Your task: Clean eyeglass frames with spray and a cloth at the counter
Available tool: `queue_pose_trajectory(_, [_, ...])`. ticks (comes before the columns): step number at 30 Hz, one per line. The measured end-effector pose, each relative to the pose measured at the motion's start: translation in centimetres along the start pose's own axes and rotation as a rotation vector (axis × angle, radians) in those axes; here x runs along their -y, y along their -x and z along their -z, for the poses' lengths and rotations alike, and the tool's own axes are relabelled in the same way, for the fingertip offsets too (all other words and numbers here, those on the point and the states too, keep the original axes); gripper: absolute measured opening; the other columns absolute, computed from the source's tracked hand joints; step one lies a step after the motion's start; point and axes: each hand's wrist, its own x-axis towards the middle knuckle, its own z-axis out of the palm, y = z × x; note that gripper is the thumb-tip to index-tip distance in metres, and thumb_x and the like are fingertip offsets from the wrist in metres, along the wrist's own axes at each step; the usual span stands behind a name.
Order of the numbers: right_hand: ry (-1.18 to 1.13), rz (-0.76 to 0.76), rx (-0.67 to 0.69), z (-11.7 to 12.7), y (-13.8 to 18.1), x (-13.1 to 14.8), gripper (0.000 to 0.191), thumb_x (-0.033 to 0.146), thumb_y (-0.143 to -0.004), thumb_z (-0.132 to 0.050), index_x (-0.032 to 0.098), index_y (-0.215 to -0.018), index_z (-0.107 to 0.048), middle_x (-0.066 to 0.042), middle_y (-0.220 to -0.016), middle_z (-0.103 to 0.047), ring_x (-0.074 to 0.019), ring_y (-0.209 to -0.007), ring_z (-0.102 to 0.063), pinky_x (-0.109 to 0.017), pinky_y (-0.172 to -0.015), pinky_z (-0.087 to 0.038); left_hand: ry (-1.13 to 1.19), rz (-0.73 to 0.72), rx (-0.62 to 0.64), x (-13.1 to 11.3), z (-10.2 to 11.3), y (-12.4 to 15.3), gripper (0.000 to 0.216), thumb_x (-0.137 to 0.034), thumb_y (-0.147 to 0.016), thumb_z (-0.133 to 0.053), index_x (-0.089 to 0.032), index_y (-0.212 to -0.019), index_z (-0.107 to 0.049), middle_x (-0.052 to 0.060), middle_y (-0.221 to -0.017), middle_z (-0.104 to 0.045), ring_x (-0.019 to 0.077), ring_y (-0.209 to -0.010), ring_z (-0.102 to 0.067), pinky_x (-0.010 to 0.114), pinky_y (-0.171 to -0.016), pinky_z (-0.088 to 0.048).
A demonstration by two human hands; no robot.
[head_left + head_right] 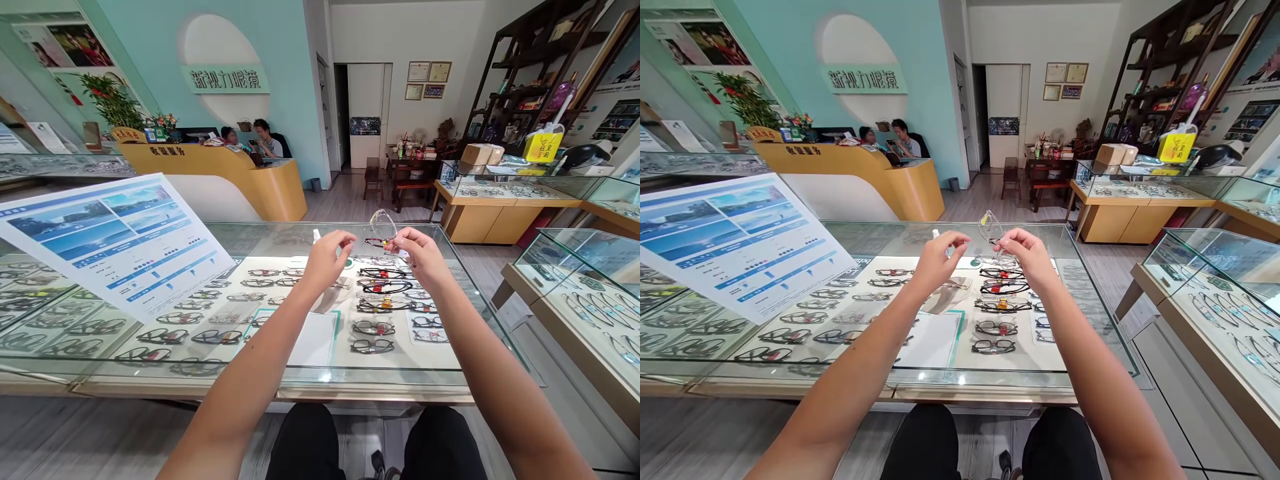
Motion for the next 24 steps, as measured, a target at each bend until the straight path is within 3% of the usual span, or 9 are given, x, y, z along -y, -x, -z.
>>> queue_pose_trajectory(3, [0.044, 0.007, 0.074, 0.2, 0.1, 0.2, 0.029, 0.053, -0.086, -0.084, 0.026, -0.084, -0.073, -0.002, -0.085, -0.081, -0.0224, -0.087, -0.072, -0.04, -0.087, -0.057, 0.136, -0.076, -0.196, -1.2, -0.2, 0.2, 0.034, -0.043, -0.112, -0.05, -0.022, -0.122, -0.075, 0.007, -0.103, -0.077, 0.0236, -0.098, -0.07, 0.038, -0.095, -0.051])
queue_pose_trajectory(5, [0.054, 0.001, 0.141, 0.2, 0.3, 0.4, 0.027, 0.05, -0.087, -0.085, 0.025, -0.083, -0.074, -0.002, -0.084, -0.079, -0.0218, -0.087, -0.072, -0.04, -0.088, -0.057, 0.147, -0.161, -0.275, -1.9, -0.4, 0.5, 0.042, -0.052, -0.107, -0.061, -0.021, -0.134, -0.071, 0.011, -0.114, -0.076, 0.0266, -0.108, -0.07, 0.041, -0.101, -0.053])
queue_pose_trajectory(8, [0.059, -0.018, 0.216, 0.2, 0.5, 0.6, 0.026, 0.047, -0.088, -0.085, 0.024, -0.083, -0.074, -0.001, -0.084, -0.078, -0.021, -0.086, -0.072, -0.04, -0.089, -0.056, 0.107, -0.261, -0.264, -2.5, -0.7, 0.9, 0.073, -0.064, -0.09, -0.083, -0.022, -0.147, -0.064, 0.016, -0.14, -0.071, 0.0333, -0.131, -0.066, 0.048, -0.112, -0.053])
queue_pose_trajectory(16, [0.125, -0.02, 0.24, 0.3, 0.7, 1.0, 0.027, 0.048, -0.088, -0.085, 0.023, -0.085, -0.074, -0.002, -0.087, -0.076, -0.0201, -0.084, -0.067, -0.038, -0.083, -0.053, 0.108, -0.232, -0.242, -2.7, -1.0, 1.0, 0.069, -0.067, -0.089, -0.083, -0.024, -0.14, -0.07, 0.015, -0.136, -0.072, 0.0322, -0.128, -0.068, 0.048, -0.112, -0.056])
queue_pose_trajectory(20, [-0.153, -0.008, -0.009, 0.9, -0.1, 1.6, 0.026, 0.044, -0.08, -0.084, 0.024, -0.081, -0.067, 0.001, -0.08, -0.06, -0.0153, -0.068, -0.051, -0.033, -0.069, -0.047, 0.078, -0.255, -0.398, -2.6, -0.7, 0.8, 0.067, -0.07, -0.085, -0.085, -0.023, -0.13, -0.072, 0.014, -0.126, -0.073, 0.0308, -0.12, -0.069, 0.047, -0.108, -0.056])
queue_pose_trajectory(24, [-0.553, -0.106, -0.04, 1.9, -0.2, 2.7, 0.024, 0.039, -0.08, -0.074, 0.025, -0.079, -0.055, 0.003, -0.076, -0.041, -0.0129, -0.06, -0.033, -0.031, -0.06, -0.041, 0.025, -0.296, -0.596, -2.3, -0.5, 0.5, 0.067, -0.075, -0.082, -0.085, -0.022, -0.121, -0.069, 0.01, -0.114, -0.073, 0.0276, -0.109, -0.07, 0.045, -0.097, -0.059])
